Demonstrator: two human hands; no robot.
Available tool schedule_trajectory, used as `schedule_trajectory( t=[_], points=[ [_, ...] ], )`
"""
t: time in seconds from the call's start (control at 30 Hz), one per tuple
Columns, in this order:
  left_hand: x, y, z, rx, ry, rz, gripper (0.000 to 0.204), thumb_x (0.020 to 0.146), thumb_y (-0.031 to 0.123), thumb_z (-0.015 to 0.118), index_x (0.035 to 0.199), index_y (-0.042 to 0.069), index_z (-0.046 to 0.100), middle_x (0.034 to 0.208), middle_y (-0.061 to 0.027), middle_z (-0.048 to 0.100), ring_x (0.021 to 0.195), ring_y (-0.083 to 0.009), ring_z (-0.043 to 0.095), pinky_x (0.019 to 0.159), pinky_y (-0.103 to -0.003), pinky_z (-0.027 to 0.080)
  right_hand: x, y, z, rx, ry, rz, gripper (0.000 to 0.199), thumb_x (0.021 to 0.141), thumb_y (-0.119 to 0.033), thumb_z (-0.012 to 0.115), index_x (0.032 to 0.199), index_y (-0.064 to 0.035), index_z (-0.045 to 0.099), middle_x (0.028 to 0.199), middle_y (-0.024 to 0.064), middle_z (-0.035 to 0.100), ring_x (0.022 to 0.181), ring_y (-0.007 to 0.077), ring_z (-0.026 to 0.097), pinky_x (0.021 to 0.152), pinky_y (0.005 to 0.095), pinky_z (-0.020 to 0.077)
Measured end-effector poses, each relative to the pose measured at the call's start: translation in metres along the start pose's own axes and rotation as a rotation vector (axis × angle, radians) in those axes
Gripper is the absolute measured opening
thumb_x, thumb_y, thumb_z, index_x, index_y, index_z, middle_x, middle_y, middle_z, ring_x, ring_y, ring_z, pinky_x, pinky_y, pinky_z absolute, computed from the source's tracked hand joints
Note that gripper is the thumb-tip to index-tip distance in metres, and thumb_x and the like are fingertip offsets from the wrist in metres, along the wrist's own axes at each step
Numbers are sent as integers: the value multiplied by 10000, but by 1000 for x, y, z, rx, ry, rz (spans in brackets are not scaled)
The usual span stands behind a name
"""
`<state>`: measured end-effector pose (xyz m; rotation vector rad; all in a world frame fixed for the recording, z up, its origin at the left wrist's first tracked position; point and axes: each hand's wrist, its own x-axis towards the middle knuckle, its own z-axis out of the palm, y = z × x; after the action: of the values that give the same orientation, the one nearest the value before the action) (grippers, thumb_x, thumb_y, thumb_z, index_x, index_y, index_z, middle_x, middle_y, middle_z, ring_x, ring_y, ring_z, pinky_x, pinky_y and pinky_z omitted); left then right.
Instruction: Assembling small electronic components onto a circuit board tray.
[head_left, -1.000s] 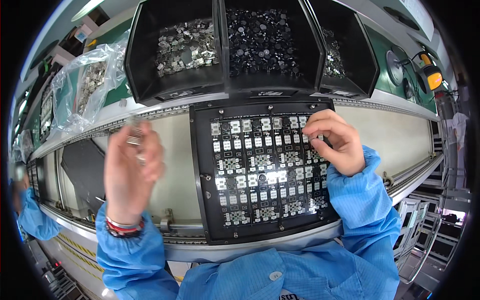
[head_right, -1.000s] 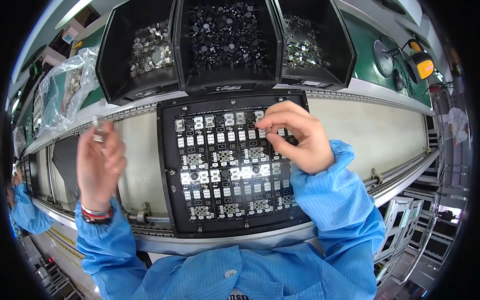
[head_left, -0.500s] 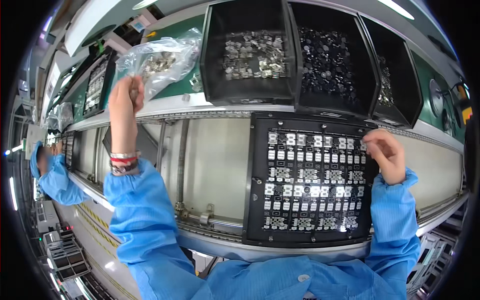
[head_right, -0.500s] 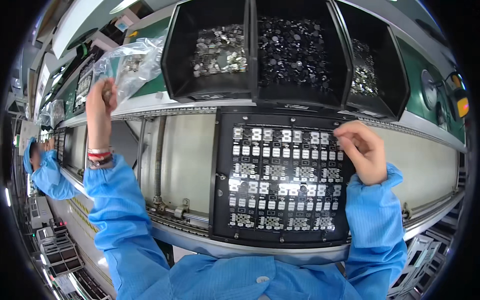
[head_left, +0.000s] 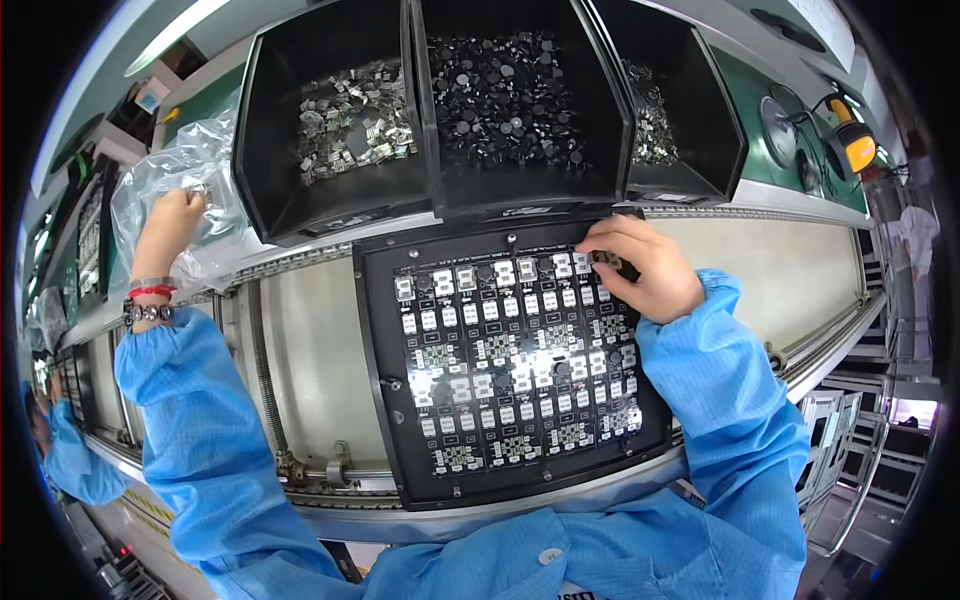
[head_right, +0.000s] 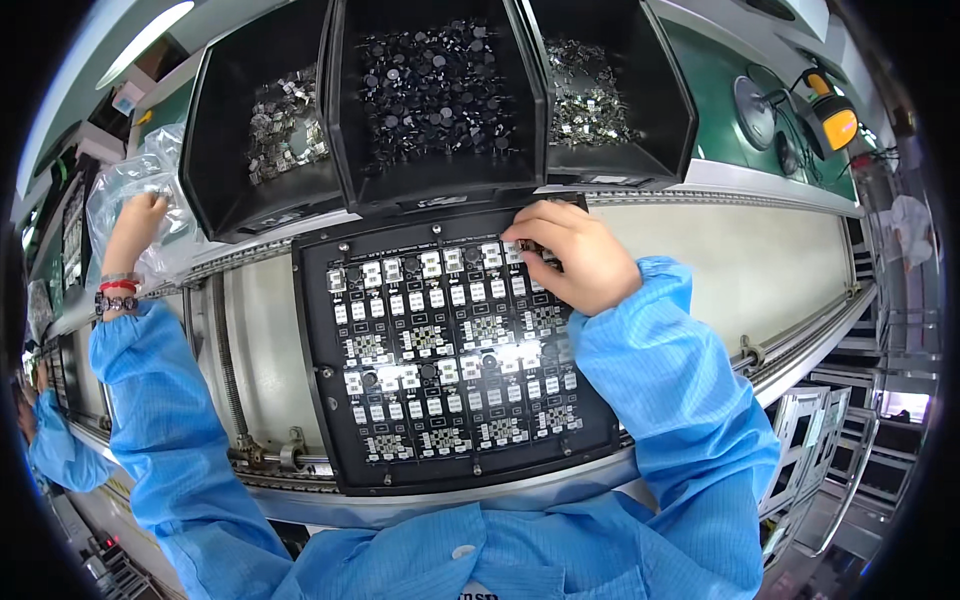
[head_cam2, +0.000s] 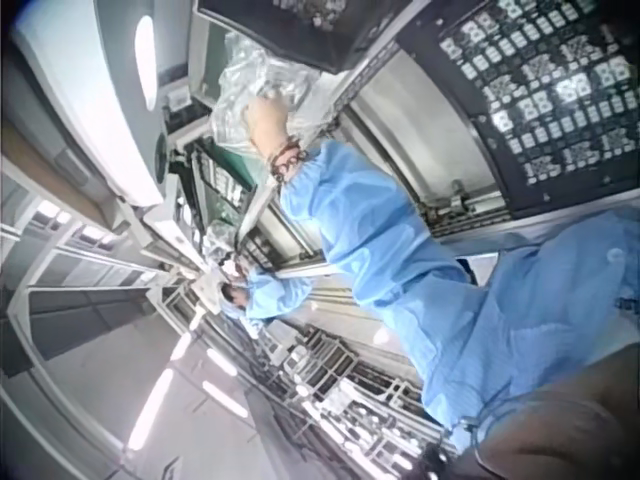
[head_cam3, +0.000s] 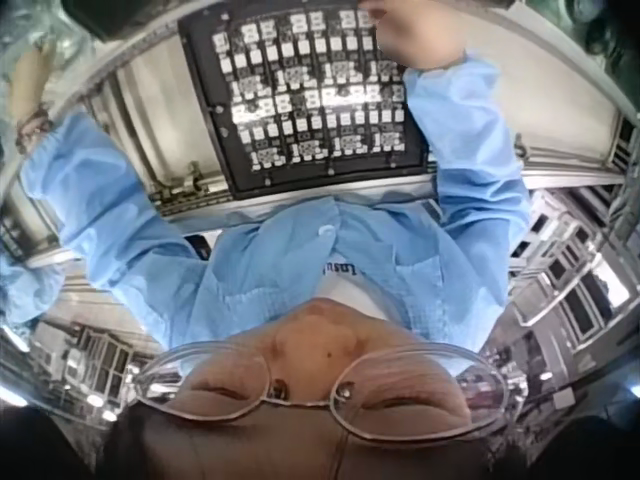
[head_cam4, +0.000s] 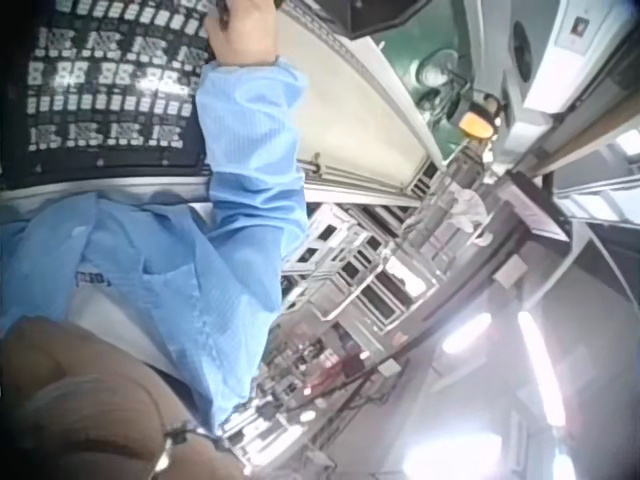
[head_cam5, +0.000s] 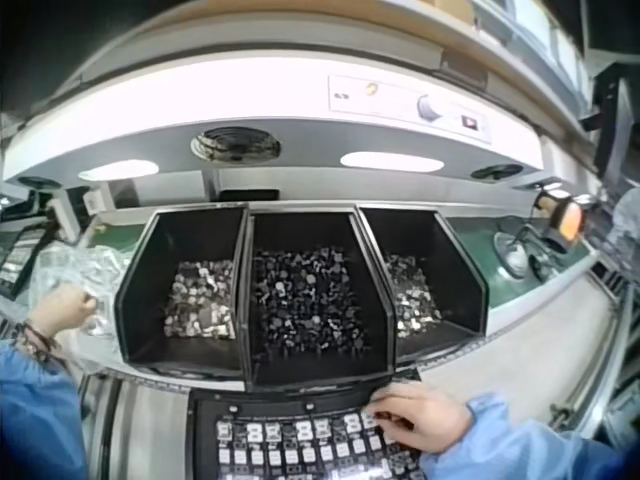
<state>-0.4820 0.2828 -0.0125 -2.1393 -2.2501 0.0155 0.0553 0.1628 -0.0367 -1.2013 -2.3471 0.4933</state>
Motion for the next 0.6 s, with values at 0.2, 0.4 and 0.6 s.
schedule_trajectory(
  t=[0.2,0.4,0.6],
  points=[
    [-13,-5,-12,-54,88,-52,333,922,273,484,1057,-23,554,1135,-250,556,1036,-392,536,874,-428,416,7,-7,8,-175,-29,-50,351,729,-5,634,1073,-55,583,972,109,613,925,297,592,816,370,488],
    [-128,100,-48,-452,367,151,353,940,125,435,1270,8,478,1272,-174,515,1225,-292,457,1027,-319,325,6,-5,14,-156,3,-56,382,713,-4,634,1086,-50,565,944,99,617,897,289,596,801,370,489],
    [-220,157,-51,-511,203,284,373,806,-65,466,1167,-3,538,1215,-179,528,1199,-348,465,1027,-401,328,9,-12,14,-195,6,-74,367,711,13,618,1069,-44,557,941,108,611,902,303,584,784,375,489]
  ],
)
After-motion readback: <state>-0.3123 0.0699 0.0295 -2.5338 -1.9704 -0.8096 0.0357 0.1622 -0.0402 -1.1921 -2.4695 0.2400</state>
